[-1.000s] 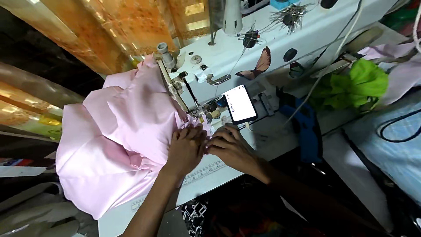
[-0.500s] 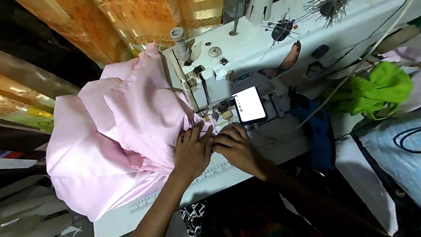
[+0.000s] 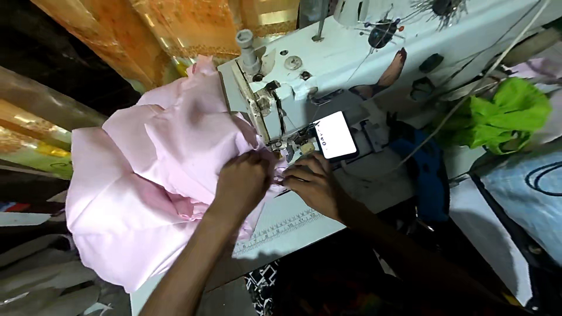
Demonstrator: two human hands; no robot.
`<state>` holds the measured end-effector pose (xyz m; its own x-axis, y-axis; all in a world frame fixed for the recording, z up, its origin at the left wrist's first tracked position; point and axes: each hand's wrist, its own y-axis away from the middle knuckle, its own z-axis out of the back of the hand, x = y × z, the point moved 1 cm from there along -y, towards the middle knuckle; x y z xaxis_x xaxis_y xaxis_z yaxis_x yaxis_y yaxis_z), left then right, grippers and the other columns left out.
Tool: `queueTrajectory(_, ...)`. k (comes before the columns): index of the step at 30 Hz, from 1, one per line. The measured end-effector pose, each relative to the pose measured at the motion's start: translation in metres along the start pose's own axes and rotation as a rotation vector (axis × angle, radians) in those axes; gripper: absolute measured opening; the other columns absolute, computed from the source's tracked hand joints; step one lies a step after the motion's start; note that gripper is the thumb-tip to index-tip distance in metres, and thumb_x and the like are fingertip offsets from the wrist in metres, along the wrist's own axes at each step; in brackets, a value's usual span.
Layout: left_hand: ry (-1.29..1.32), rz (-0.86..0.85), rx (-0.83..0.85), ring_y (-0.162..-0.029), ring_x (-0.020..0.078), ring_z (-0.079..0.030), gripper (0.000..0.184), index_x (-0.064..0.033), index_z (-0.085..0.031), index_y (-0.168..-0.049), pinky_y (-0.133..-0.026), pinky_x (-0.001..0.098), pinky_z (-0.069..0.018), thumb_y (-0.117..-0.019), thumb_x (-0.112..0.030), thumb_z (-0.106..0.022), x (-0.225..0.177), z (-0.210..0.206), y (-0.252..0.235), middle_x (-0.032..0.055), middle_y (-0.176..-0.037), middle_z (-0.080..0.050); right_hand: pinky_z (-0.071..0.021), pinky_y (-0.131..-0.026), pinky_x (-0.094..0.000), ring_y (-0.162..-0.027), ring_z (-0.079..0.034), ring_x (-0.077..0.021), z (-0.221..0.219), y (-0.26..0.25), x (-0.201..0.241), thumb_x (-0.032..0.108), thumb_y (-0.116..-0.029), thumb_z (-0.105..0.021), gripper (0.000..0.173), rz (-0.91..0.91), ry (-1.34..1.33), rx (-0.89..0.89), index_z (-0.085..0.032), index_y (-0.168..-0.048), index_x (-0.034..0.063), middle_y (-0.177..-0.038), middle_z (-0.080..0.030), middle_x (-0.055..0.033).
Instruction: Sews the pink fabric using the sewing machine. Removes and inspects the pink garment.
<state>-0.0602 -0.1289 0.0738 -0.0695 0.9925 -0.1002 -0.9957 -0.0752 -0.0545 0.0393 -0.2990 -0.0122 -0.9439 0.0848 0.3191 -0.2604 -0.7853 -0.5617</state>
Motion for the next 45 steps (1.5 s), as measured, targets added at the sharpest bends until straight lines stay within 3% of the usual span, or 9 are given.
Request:
queueTrajectory(3, -0.15, -0.229, -0.049, -0.102, 0.0329, -0.071, 0.012, -0.0066, -0.077, -0.098, -0.091, 0.0546, -0.0514, -0.0891, -0.013, -0.073, 0.012, 0.005, -0.009, 0.0124, -0.1, -0.076, -0.0348, -0.111, -0.0613, -0.117, -0.063, -0.0265, 0.0, 0.0, 0.0, 0.008, -0.0943, -0.065, 0.019, 0.007, 0.019, 0.004, -0.079, -0.101, 0.0189, -0.112, -0.074, 0.0005)
queueTrajectory(6, -0.072, -0.305, -0.111, -0.1, 0.0321, -0.072, 0.019, -0.0068, -0.078, -0.105, -0.091, 0.051, -0.0539, -0.0909, -0.01, -0.065, 0.015, 0.0, -0.013, 0.0121, -0.1, -0.076, -0.0347, -0.111, -0.0593, -0.116, -0.063, -0.0258, 0.005, 0.003, -0.006, 0.006, -0.0936, -0.065, 0.017, 0.029, 0.001, -0.013, -0.078, -0.095, 0.0171, -0.108, -0.075, 0.0006)
queueTrajectory(11, 0.123, -0.09, -0.247, -0.095, 0.0322, -0.068, 0.02, -0.0088, -0.081, -0.097, -0.09, 0.0531, -0.0526, -0.0949, -0.016, -0.062, -0.003, -0.037, 0.004, 0.0127, -0.095, -0.07, -0.0344, -0.112, -0.0604, -0.119, -0.063, -0.0242, 0.003, 0.009, -0.01, 0.008, -0.0961, -0.063, 0.019, 0.024, -0.013, -0.005, -0.079, -0.098, 0.0188, -0.113, -0.074, 0.0017)
queueTrajectory(18, 0.405, 0.236, -0.334, -0.096, 0.0244, -0.061, 0.024, -0.017, -0.083, -0.1, -0.091, 0.05, -0.0475, -0.0974, -0.023, -0.06, -0.022, -0.065, 0.016, 0.0075, -0.096, -0.063, -0.0368, -0.111, -0.0586, -0.117, -0.064, -0.0245, -0.001, 0.012, -0.01, 0.008, -0.0971, -0.061, 0.019, 0.013, -0.01, 0.0, -0.077, -0.097, 0.0172, -0.115, -0.073, 0.001)
queueTrajectory(32, 0.326, 0.249, -0.313, -0.104, 0.0308, -0.057, 0.038, -0.0205, -0.079, -0.118, -0.093, 0.0519, -0.0411, -0.0983, -0.035, -0.05, -0.029, -0.067, 0.01, 0.0132, -0.104, -0.062, -0.042, -0.105, -0.053, -0.116, -0.061, -0.0301, 0.001, 0.002, -0.012, 0.01, -0.0941, -0.064, 0.017, -0.026, 0.013, -0.034, -0.08, -0.095, 0.0176, -0.113, -0.073, -0.003)
queueTrajectory(36, 0.068, 0.077, -0.184, -0.114, 0.0387, -0.065, 0.045, -0.0064, -0.074, -0.121, -0.091, 0.0588, -0.0516, -0.1009, -0.034, -0.045, -0.014, -0.019, 0.013, 0.0194, -0.119, -0.069, -0.042, -0.104, -0.0554, -0.115, -0.062, -0.0317, 0.001, -0.003, -0.013, 0.008, -0.0937, -0.064, 0.019, -0.013, 0.006, -0.047, -0.08, -0.097, 0.0185, -0.112, -0.073, -0.0036)
queueTrajectory(40, -0.356, -0.186, -0.05, -0.132, 0.0411, -0.056, 0.028, 0.0013, -0.074, -0.102, -0.108, 0.0654, -0.0362, -0.0923, -0.019, -0.058, 0.01, 0.044, 0.006, 0.0194, -0.118, -0.071, -0.0442, -0.1, -0.0529, -0.115, -0.064, -0.0265, 0.002, -0.007, -0.014, 0.018, -0.0956, -0.065, 0.015, -0.014, -0.198, -0.004, -0.079, -0.095, 0.0146, -0.115, -0.075, -0.0004)
queueTrajectory(42, -0.447, -0.333, 0.031, -0.131, 0.0393, -0.056, 0.027, -0.0023, -0.074, -0.109, -0.106, 0.0645, -0.0365, -0.0882, -0.017, -0.065, 0.026, 0.063, -0.008, 0.0158, -0.12, -0.071, -0.0444, -0.1, -0.0475, -0.11, -0.063, -0.0214, 0.002, -0.013, -0.008, 0.023, -0.0936, -0.07, 0.015, -0.085, -0.419, 0.055, -0.078, -0.096, 0.0109, -0.107, -0.075, -0.0001)
queueTrajectory(45, -0.411, -0.355, 0.204, -0.127, 0.0402, -0.057, 0.05, -0.0052, -0.07, -0.124, -0.102, 0.0638, -0.039, -0.0809, -0.026, -0.083, 0.041, 0.08, -0.03, 0.0171, -0.126, -0.068, -0.0503, -0.093, -0.0402, -0.096, -0.065, -0.0186, 0.006, -0.023, 0.01, 0.022, -0.0934, -0.072, 0.021, -0.265, -0.615, 0.15, -0.075, -0.102, 0.003, -0.093, -0.072, -0.0072)
